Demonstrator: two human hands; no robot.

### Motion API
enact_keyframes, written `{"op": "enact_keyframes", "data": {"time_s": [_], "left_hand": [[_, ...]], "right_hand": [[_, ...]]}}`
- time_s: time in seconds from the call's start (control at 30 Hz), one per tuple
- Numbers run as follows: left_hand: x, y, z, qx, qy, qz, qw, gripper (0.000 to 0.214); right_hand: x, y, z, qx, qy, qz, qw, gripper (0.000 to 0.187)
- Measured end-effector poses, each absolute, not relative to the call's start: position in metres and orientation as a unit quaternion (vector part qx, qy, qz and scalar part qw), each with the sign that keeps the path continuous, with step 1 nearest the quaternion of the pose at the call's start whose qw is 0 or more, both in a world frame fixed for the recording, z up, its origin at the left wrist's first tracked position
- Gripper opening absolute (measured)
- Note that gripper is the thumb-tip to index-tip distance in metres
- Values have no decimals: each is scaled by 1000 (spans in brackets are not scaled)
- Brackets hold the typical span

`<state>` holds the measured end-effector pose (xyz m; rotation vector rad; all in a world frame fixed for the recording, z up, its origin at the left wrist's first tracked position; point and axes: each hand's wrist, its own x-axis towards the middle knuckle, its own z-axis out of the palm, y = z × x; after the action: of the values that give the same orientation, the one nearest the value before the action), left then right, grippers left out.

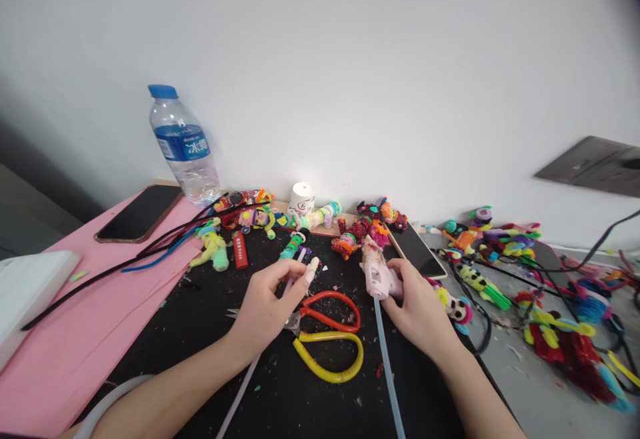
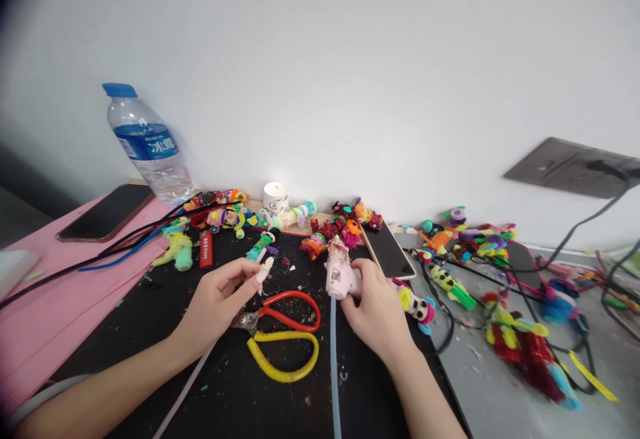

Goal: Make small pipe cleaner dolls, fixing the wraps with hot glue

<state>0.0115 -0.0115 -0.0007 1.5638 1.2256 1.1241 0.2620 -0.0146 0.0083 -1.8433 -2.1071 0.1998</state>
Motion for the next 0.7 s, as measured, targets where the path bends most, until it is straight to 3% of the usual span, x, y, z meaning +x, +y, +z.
{"op": "enact_keyframes", "data": {"time_s": [0.23,0.33,0.43,0.53,0.7], "left_hand": [[11,-12,-2,633,477,455,407,16],[11,-13,-1,651,453,456,403,15],[11,-15,-2,680,403,464,399,13],[10,-17,-2,697,355,466,413,11],[11,-18,-2,705,318,449,447,11]], "right_hand": [[260,-16,3,-662,-735,62,133,37],[261,-19,9,-636,-742,42,206,39],[254,-21,21,-602,-720,51,341,28],[233,-19,34,-559,-695,227,390,22],[187,-5,36,-468,-617,515,366,18]]}}
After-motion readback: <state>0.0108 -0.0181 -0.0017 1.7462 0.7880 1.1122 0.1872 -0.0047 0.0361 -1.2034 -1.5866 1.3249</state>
